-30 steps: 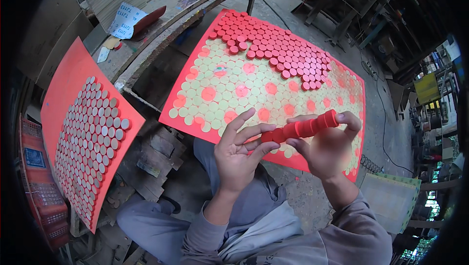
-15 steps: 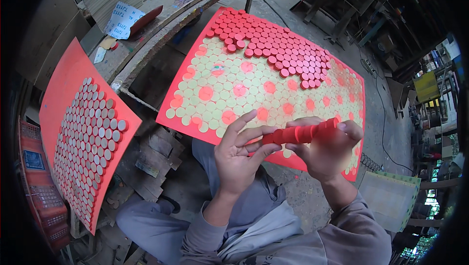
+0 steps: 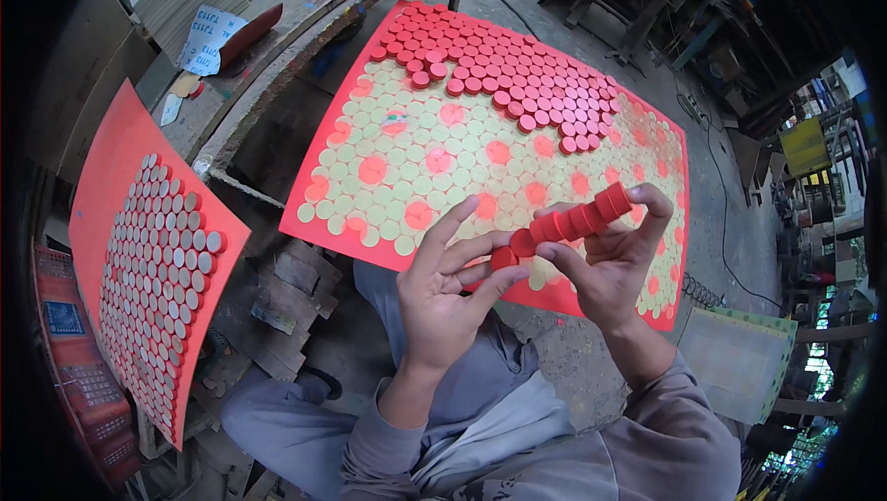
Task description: The person sits on the floor and arranges small, red, circular pieces onto a large red board. They pick up stacks of the pieces, separate them, and place them one by one into a grid pattern on the board. The person occasionally stacks the pieces into small towers before placing them individually.
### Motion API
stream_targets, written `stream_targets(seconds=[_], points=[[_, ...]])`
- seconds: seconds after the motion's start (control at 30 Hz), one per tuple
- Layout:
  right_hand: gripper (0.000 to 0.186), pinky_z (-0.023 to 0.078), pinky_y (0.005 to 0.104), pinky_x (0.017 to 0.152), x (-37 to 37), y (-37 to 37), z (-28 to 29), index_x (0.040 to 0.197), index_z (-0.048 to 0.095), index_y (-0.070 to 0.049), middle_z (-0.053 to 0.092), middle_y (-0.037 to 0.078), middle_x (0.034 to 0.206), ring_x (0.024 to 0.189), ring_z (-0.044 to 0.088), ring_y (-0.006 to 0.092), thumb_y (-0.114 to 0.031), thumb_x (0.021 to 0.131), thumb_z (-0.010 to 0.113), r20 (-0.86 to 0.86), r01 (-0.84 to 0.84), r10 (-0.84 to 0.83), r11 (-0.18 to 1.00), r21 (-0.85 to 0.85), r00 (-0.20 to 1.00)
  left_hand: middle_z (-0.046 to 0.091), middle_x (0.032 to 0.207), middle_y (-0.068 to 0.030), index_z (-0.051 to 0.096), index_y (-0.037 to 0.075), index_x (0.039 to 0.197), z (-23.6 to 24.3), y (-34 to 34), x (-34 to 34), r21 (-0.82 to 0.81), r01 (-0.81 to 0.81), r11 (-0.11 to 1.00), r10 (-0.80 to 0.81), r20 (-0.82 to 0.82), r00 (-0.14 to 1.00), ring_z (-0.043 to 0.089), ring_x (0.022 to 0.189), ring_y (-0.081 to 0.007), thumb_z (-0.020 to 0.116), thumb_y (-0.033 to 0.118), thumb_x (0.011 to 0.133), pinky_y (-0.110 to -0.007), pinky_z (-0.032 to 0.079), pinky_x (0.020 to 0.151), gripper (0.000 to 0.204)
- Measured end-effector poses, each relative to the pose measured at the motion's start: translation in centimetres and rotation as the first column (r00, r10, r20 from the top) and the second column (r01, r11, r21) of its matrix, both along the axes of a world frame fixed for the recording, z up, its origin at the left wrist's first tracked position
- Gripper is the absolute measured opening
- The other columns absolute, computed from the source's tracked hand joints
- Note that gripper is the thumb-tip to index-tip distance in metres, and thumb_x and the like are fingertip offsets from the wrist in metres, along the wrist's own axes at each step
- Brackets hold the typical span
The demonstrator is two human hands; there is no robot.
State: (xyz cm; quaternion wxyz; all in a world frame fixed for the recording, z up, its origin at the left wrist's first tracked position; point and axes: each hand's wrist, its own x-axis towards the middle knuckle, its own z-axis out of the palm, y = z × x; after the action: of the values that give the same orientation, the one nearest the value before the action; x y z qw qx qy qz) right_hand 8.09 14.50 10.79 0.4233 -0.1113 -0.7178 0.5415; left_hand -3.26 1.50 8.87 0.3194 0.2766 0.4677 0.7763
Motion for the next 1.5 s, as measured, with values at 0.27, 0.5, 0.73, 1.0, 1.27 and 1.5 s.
stream_targets(seconds=[0.27,0.5,0.73,1.0,1.27,1.5], points=[[0.074,0.057,0.0362,0.085,-0.2,0.6,1.1,0.126,0.023,-0.013,0.067,0.018,0.096,0.092,0.071,0.0275,0.009,0.079,0.075,0.052,-0.013,0.016,0.997,-0.07,0.999,0.061,0.118,-0.0311,0.032,-0.005,0.144,-0.5,0.1,-0.5,0.101,0.105,0.989,-0.121,0.166,0.979,0.069,0.1,-0.0295,0.068,-0.013,0.083,-0.035,0.058,0.09,0.071],[0.072,0.057,0.0353,0.084,-0.3,0.6,1.4,0.126,0.023,-0.013,0.069,0.018,0.095,0.091,0.071,0.0245,0.009,0.079,0.075,0.077,0.027,-0.013,0.983,-0.184,0.997,0.062,0.117,-0.0278,0.038,-0.006,0.14,-0.6,0.3,-0.5,0.08,0.177,0.981,-0.191,0.236,0.953,0.067,0.103,-0.0267,0.068,-0.012,0.083,-0.034,0.058,0.091,0.065],[0.071,0.056,0.0349,0.086,-1.1,0.6,1.1,0.125,0.025,-0.013,0.069,0.019,0.095,0.092,0.071,0.0243,0.009,0.079,0.074,0.099,-0.014,0.036,0.975,-0.22,0.994,0.064,0.113,-0.0164,0.053,-0.008,0.128,-1.3,1.0,0.4,0.118,0.223,0.968,-0.243,0.202,0.949,0.063,0.106,-0.0191,0.067,-0.008,0.087,-0.032,0.056,0.092,0.044],[0.069,0.056,0.0355,0.087,-1.2,1.3,0.7,0.124,0.026,-0.011,0.069,0.018,0.094,0.095,0.07,0.0239,0.009,0.079,0.074,0.15,0.084,-0.054,0.975,-0.205,0.987,0.066,0.108,-0.0151,0.055,-0.007,0.127,-1.6,1.1,-0.6,0.034,0.268,0.963,-0.266,0.283,0.922,0.066,0.098,-0.0167,0.065,-0.002,0.09,-0.029,0.056,0.088,0.038],[0.073,0.055,0.0373,0.089,0.4,1.3,0.4,0.125,0.025,-0.013,0.068,0.017,0.099,0.095,0.07,0.0259,0.008,0.078,0.077,0.066,-0.025,0.037,0.985,-0.171,0.997,0.069,0.103,-0.0139,0.055,-0.005,0.129,-1.4,0.6,-1.4,0.066,0.352,0.934,-0.341,0.463,0.818,0.068,0.088,-0.0158,0.064,0.005,0.093,-0.028,0.058,0.079,0.038],[0.076,0.057,0.0377,0.087,0.7,1.2,-0.1,0.125,0.025,-0.012,0.065,0.017,0.102,0.096,0.07,0.0281,0.008,0.076,0.078,0.028,-0.042,0.043,0.998,-0.041,0.999,0.069,0.099,-0.0116,0.057,-0.004,0.122,-1.0,0.8,-0.9,0.056,0.329,0.943,-0.319,0.441,0.839,0.068,0.086,-0.0143,0.065,0.003,0.092,-0.026,0.057,0.075,0.031]])
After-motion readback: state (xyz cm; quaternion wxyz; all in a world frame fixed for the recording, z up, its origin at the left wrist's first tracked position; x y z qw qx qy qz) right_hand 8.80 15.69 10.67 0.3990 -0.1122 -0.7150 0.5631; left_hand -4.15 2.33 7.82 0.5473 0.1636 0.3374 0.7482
